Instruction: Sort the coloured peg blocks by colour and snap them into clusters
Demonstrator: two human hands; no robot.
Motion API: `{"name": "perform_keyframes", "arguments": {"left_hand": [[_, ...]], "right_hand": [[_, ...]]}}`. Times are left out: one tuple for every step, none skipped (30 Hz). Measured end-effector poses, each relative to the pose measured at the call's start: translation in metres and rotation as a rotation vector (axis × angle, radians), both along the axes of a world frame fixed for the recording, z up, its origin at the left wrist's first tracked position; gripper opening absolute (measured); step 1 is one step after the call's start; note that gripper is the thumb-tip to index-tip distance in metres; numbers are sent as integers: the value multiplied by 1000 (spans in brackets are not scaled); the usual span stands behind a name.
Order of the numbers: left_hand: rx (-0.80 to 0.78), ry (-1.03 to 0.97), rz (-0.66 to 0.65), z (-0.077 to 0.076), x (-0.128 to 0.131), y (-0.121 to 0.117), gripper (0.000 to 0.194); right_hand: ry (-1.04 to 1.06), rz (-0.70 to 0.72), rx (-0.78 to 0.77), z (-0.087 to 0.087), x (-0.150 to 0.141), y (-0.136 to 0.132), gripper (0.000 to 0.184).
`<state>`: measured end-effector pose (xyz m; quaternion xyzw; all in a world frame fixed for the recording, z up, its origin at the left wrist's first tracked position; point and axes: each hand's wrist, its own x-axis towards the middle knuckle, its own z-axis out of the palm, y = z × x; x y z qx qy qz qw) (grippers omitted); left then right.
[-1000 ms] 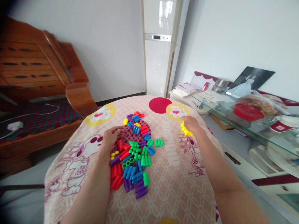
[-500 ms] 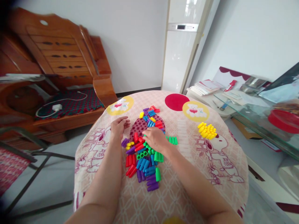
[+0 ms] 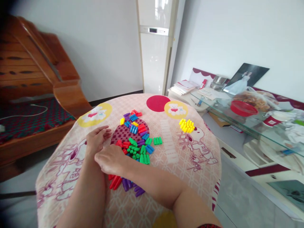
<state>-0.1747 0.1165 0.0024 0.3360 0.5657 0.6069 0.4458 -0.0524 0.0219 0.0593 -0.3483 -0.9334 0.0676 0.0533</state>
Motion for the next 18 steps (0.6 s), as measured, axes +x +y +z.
{"name": "perform_keyframes", "arguments": {"left_hand": [[-9, 0, 4, 0, 0, 1, 26], [-18, 0, 10, -1, 0, 2, 26], [-23, -1, 15, -2, -1, 3, 25], [-24, -2, 16, -3, -1, 3, 25], [-22, -2, 17, -4, -1, 4, 25], [-18, 0, 15, -5, -1, 5, 25], [-15, 3, 14, -5, -1, 5, 25], [-14, 8, 13, -6, -1, 5, 25], [-17, 13, 12, -7, -1, 5, 25], [-19, 19, 12, -7, 0, 5, 25], [-20, 25, 9, -7, 0, 5, 26], [-21, 31, 7, -8, 0, 6, 26], [-22, 36, 5, -8, 0, 6, 26], [-24, 43, 2, -8, 1, 6, 27], [-27, 51, -2, -8, 1, 6, 27], [-30, 59, -6, -9, 1, 6, 27], [-33, 68, -11, -9, 1, 7, 28], [-34, 75, -16, -8, 1, 7, 28]], "right_hand": [[29, -3, 21, 1, 4, 1, 14], [68, -17, 42, 4, 9, 2, 14], [112, -41, 56, 7, 17, 4, 15], [154, -76, 61, 11, 26, 6, 16], [196, -125, 58, 15, 38, 9, 17], [232, -179, 53, 20, 53, 13, 18], [260, -238, 49, 25, 70, 17, 21], [287, -315, 46, 30, 89, 23, 23], [313, -385, 53, 33, 110, 29, 24], [326, -458, 66, 36, 133, 36, 24], [324, -537, 88, 39, 158, 43, 23], [307, -623, 111, 41, 182, 50, 22], [277, -705, 136, 43, 206, 58, 22], [231, -778, 155, 45, 229, 66, 22], [173, -839, 170, 46, 251, 73, 23], [110, -906, 178, 48, 270, 80, 24], [41, -955, 178, 49, 286, 86, 24], [-26, -992, 172, 50, 300, 92, 25]]}}
